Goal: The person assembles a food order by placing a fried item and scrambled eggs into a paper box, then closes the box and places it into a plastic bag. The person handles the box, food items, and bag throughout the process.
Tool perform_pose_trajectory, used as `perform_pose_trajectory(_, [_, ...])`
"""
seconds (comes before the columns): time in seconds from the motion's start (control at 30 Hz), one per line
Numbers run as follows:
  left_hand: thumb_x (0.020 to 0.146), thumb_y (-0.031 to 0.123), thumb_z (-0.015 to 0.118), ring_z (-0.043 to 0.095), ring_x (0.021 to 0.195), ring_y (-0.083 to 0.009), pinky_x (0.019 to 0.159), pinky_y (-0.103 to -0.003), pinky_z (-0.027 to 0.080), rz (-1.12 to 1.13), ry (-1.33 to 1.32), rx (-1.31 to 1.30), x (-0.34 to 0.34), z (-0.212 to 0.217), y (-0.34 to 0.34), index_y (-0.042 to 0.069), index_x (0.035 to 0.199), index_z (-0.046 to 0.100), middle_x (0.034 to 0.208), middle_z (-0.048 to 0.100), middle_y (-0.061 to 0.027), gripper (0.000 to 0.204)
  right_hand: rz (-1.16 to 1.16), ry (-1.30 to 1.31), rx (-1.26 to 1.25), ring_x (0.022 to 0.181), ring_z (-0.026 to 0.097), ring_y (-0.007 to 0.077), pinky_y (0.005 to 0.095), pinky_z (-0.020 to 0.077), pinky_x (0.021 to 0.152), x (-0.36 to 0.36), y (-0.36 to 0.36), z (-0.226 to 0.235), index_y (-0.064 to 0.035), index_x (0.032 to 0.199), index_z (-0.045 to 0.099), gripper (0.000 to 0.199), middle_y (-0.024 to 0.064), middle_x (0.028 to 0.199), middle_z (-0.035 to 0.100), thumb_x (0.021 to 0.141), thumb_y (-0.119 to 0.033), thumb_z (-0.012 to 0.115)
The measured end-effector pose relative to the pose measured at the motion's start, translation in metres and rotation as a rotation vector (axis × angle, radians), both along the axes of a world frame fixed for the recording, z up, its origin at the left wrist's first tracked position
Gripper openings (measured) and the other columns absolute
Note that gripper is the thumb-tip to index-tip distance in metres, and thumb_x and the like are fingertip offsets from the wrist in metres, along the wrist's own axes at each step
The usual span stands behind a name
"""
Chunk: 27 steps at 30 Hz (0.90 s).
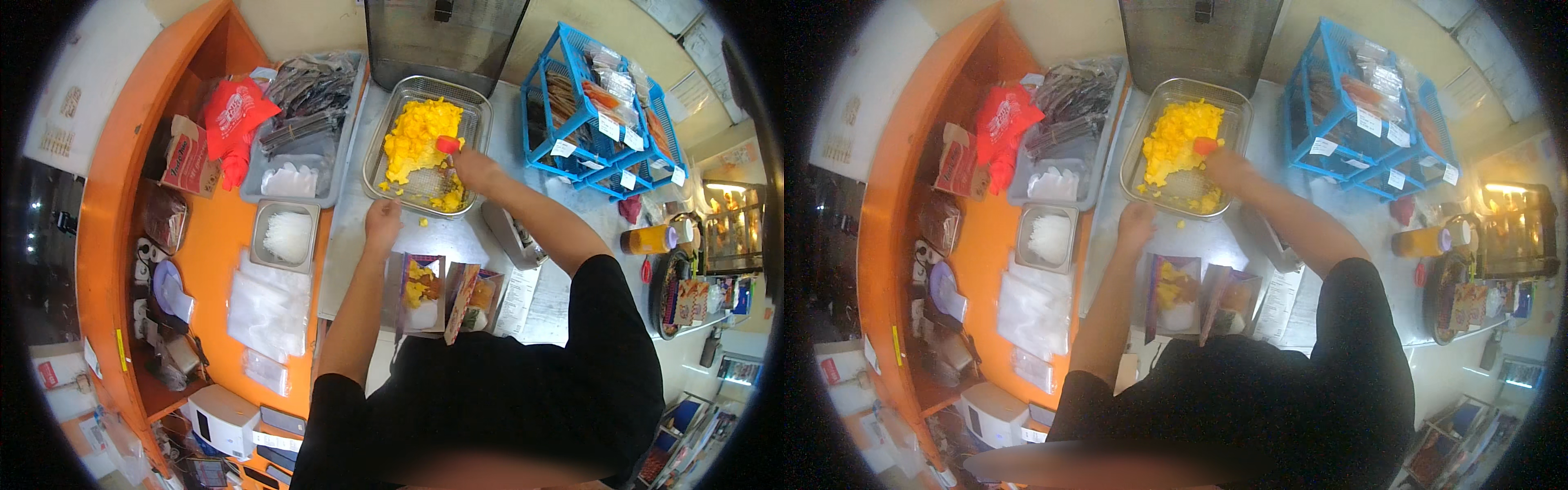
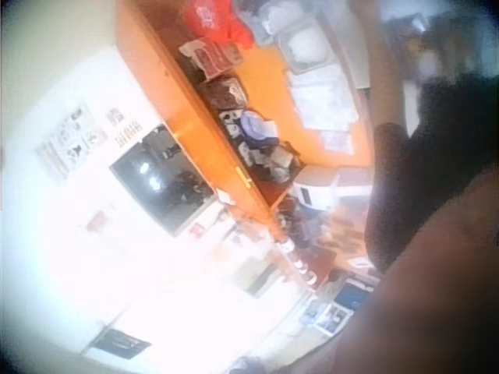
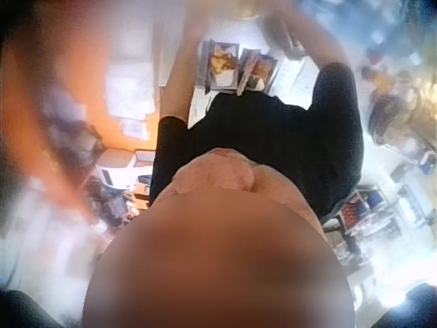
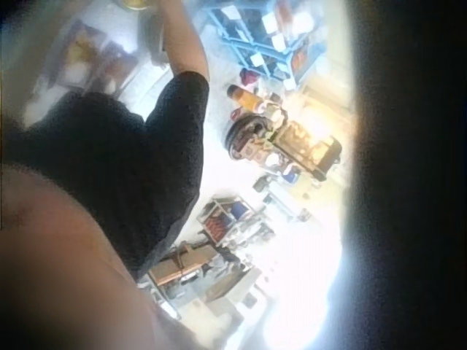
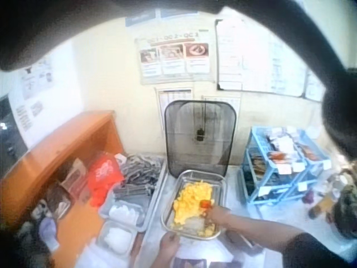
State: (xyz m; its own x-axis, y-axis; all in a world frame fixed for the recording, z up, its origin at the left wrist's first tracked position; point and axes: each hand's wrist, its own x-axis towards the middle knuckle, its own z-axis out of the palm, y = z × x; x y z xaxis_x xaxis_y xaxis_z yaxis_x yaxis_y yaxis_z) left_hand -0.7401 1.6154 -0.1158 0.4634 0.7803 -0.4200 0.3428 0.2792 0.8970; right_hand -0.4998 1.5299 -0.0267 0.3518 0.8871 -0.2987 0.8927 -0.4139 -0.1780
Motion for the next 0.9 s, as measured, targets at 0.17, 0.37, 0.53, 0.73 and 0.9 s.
perform_pose_trajectory(0.17, [0.096, 0.018, 0.07, 0.067, 0.069, -0.0189, 0.065, -0.034, 0.054, 0.012, -0.011, -0.017, 0.008, -0.017, 0.002, 0.001, 0.097, 0.067, 0.08, 0.069, -0.0091, 0.018, 0.187, -0.057, -0.22, 0.098, 0.072, 0.0392, 0.0482, 0.0574, 0.083, -0.011, 0.002, -0.02, -0.0047, 0.114, 0.07, 0.026, 0.0197, 0.101, 0.073, 0.092, -0.016, 0.06])
perform_pose_trajectory(0.37, [0.091, 0.016, 0.073, 0.069, 0.075, -0.0235, 0.071, -0.037, 0.053, 0.01, 0.024, 0.175, 0.017, -0.041, 0.008, 0.0, 0.089, 0.069, 0.082, 0.072, -0.0134, 0.016, 0.479, 0.045, -0.217, 0.09, 0.072, 0.0415, 0.0498, 0.0575, 0.076, -0.018, -0.031, 0.016, -0.0003, 0.099, 0.069, 0.02, 0.0225, 0.093, 0.073, 0.082, -0.008, 0.063])
perform_pose_trajectory(0.53, [0.091, 0.016, 0.073, 0.069, 0.075, -0.0244, 0.072, -0.037, 0.053, -0.018, 0.079, 0.37, 0.013, -0.04, 0.01, 0.0, 0.088, 0.069, 0.082, 0.072, -0.0133, 0.018, 0.372, 0.109, -0.101, 0.09, 0.071, 0.0431, 0.0515, 0.0571, 0.076, -0.057, -0.039, -0.003, 0.003, 0.091, 0.072, 0.017, 0.0243, 0.091, 0.073, 0.078, -0.006, 0.064])
perform_pose_trajectory(0.73, [0.093, 0.022, 0.07, 0.07, 0.079, -0.0253, 0.075, -0.037, 0.054, -0.103, 0.161, 0.497, 0.002, -0.013, 0.016, 0.0, 0.093, 0.071, 0.084, 0.073, -0.0127, 0.022, 0.56, 0.023, -0.29, 0.096, 0.071, 0.0425, 0.0518, 0.0561, 0.081, -0.002, -0.007, -0.021, -0.0006, 0.097, 0.074, 0.02, 0.0231, 0.097, 0.073, 0.081, -0.009, 0.066])
perform_pose_trajectory(0.9, [0.097, 0.025, 0.066, 0.067, 0.078, -0.0225, 0.075, -0.035, 0.053, 0.007, -0.018, 0.563, -0.044, 0.064, -0.02, 0.001, 0.098, 0.07, 0.088, 0.072, -0.0116, 0.024, 0.593, -0.074, -0.479, 0.105, 0.07, 0.0388, 0.0506, 0.0545, 0.086, 0.026, 0.006, -0.023, -0.0044, 0.113, 0.073, 0.031, 0.022, 0.11, 0.073, 0.086, -0.017, 0.065])
